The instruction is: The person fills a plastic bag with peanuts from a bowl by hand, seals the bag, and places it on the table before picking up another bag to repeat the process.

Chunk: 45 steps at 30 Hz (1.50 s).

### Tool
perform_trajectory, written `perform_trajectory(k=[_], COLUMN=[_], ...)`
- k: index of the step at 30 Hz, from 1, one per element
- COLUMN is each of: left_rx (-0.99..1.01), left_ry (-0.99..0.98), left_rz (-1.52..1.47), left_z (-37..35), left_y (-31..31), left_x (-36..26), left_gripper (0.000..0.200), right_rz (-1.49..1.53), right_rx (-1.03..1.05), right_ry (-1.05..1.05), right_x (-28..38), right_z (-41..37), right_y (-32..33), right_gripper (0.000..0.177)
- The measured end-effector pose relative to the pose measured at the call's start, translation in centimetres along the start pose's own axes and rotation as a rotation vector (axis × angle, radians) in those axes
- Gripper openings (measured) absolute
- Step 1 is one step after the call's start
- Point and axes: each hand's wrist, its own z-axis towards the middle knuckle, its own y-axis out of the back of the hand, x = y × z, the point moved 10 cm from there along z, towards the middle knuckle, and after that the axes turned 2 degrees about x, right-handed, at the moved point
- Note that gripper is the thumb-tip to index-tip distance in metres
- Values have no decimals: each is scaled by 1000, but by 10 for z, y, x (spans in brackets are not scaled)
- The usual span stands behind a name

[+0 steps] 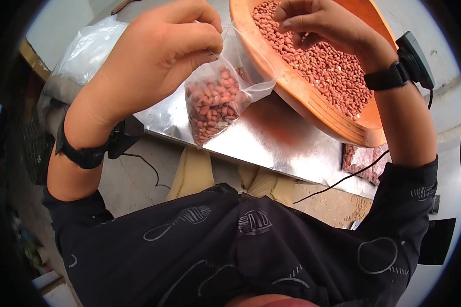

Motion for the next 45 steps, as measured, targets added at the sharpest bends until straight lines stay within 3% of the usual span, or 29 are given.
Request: perform_trajectory(k=[1,5,6,9,12,17,22,26,33,37,38,41,45], left_rx=[-7,-57,-74,-99,-96,-69,-78,-57,-56,-49,-49,-51,-98], left_ry=[-31,-165,-201,-281,-311,-286,-277,-254,-242,-234,-230,-213,-216], left_rz=[20,115,142,142,126,146,168,141,129,137,140,136,176], left_z=[1,2,1,4,5,4,5,10,8,9,9,9,10], left_y=[1,5,5,3,2,2,2,6,7,7,6,4,6], left_x=[-3,-13,-15,-22,-23,-21,-21,-25,-25,-23,-22,-18,-13], left_gripper=[17,19,20,21,25,27,27,26,24,22,21,20,11], right_rz=[-87,-351,-293,-180,-5,159,201,70,13,-38,9,114,-113], right_rx=[-35,89,124,138,73,-79,-264,-173,-117,-52,-22,155,289], right_ry=[-14,-483,-556,-578,-426,-324,-139,-71,-13,197,92,178,209], right_x=[-29,-133,-153,-180,-190,-148,-135,-123,-87,-26,0,44,50], right_z=[3,-10,-11,-11,17,41,69,65,27,17,5,-4,7], right_y=[16,34,34,20,11,4,4,9,27,28,12,-35,-73], right_gripper=[22,76,89,103,110,100,35,9,14,6,5,9,6])
